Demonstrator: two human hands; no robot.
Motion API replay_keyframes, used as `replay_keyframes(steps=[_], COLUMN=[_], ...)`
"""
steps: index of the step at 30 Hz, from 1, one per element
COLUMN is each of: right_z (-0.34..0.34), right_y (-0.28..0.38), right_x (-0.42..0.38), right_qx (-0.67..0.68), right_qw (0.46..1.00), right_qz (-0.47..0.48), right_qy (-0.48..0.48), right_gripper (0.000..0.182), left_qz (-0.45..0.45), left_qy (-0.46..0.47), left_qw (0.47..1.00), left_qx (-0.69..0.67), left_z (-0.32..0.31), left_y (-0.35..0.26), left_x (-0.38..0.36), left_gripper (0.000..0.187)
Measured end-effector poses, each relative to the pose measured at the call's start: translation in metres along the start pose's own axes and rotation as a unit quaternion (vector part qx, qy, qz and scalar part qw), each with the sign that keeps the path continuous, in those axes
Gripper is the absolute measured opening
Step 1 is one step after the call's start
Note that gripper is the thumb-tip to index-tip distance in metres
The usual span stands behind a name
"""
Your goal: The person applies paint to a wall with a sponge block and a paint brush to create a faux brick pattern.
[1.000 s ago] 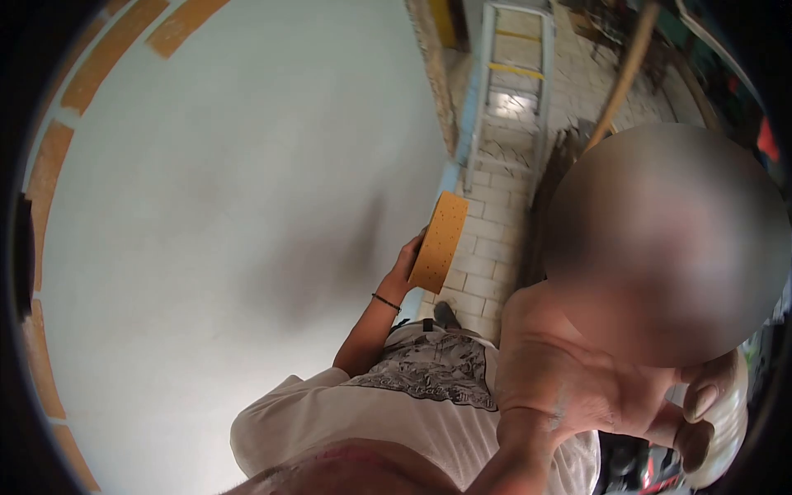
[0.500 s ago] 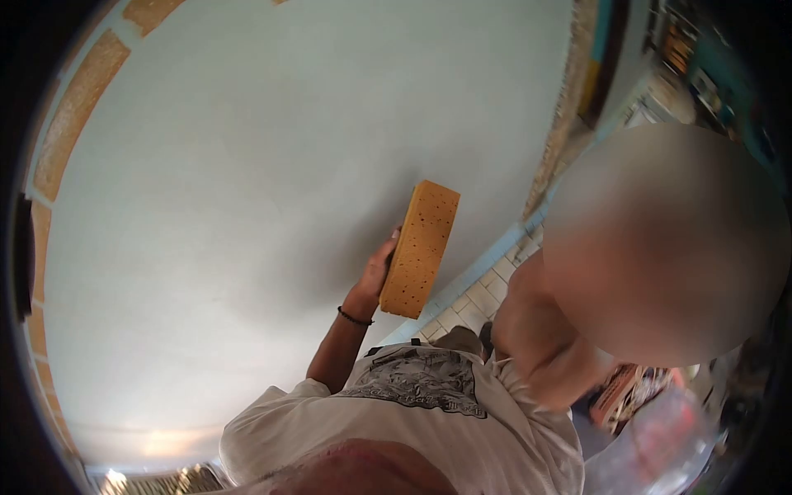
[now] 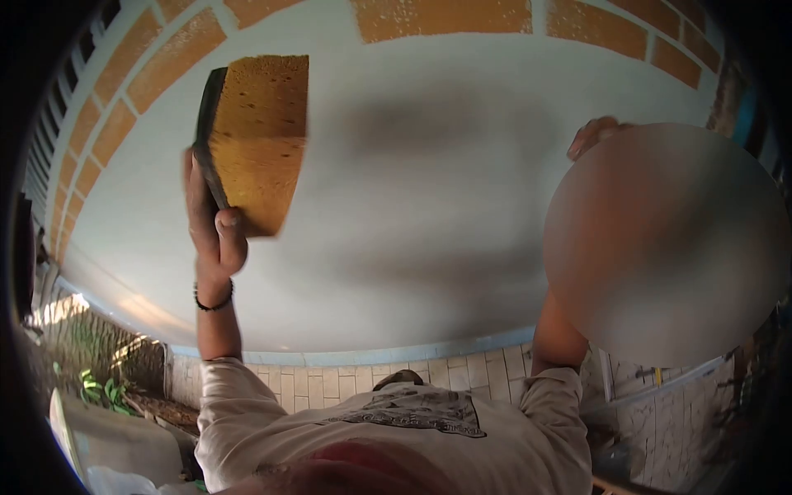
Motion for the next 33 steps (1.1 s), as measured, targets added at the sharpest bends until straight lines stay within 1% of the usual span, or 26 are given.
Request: replay_keyframes(steps=[2, 3, 4, 6, 9, 13, 14, 17, 20, 25, 28, 31, 33], right_z=[0.0, 0.0, 0.002, 0.007, 0.009, 0.029, 0.043, 0.057, 0.062, 0.058, 0.056, 0.053, 0.054], right_y=[-0.013, -0.018, -0.022, -0.028, -0.026, -0.034, -0.039, -0.044, -0.054, -0.075, -0.089, -0.099, -0.104], right_x=[-0.011, -0.018, -0.023, -0.035, -0.051, -0.073, -0.081, -0.097, -0.098, -0.092, -0.088, -0.082, -0.083], right_qx=[0.019, 0.027, 0.025, 0.018, 0.004, -0.019, -0.022, -0.03, -0.028, -0.031, -0.008, -0.003, 0.004], right_qw=[1.0, 0.999, 0.999, 0.999, 0.999, 1.0, 0.999, 0.996, 0.996, 0.998, 0.997, 0.998, 0.998], right_qz=[-0.02, -0.029, -0.031, -0.039, -0.032, 0.005, 0.005, -0.006, -0.012, -0.023, -0.055, -0.056, -0.062], right_qy=[-0.005, -0.007, -0.002, 0.004, 0.009, -0.024, -0.035, -0.083, -0.09, -0.056, -0.045, -0.039, -0.032], right_gripper=[0.017, 0.016, 0.015, 0.013, 0.011, 0.011, 0.011, 0.012, 0.015, 0.015, 0.014, 0.013, 0.013], left_qz=[-0.136, -0.146, -0.153, -0.188, -0.236, -0.244, -0.244, -0.242, -0.246, -0.235, -0.243, -0.258, -0.248], left_qy=[0.009, 0.061, 0.079, 0.125, 0.128, 0.115, 0.113, 0.107, 0.107, 0.116, 0.091, 0.083, 0.11], left_qw=[0.981, 0.953, 0.935, 0.895, 0.867, 0.849, 0.849, 0.847, 0.838, 0.828, 0.842, 0.833, 0.82], left_qx=[0.136, 0.257, 0.309, 0.385, 0.421, 0.454, 0.454, 0.462, 0.475, 0.495, 0.473, 0.482, 0.504], left_z=[0.01, 0.014, 0.011, 0.008, 0.004, -0.005, -0.005, -0.008, -0.011, -0.019, -0.019, -0.02, -0.017], left_y=[-0.003, -0.004, -0.003, 0.011, 0.026, 0.033, 0.037, 0.046, 0.051, 0.055, 0.052, 0.051, 0.053], left_x=[0.038, 0.052, 0.063, 0.073, 0.081, 0.083, 0.082, 0.078, 0.082, 0.081, 0.079, 0.085, 0.084], left_gripper=[0.052, 0.063, 0.075, 0.071, 0.079, 0.071, 0.071, 0.07, 0.069, 0.068, 0.07, 0.064, 0.063])
Point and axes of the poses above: each hand's wrist, its own x-axis towards the middle knuckle, its own z-axis out of the back of the hand, y = z × x, the point moved 3 cm from there along x, towards the middle knuckle, and after that the axes turned 12 degrees about -y, right-handed, at the moved point
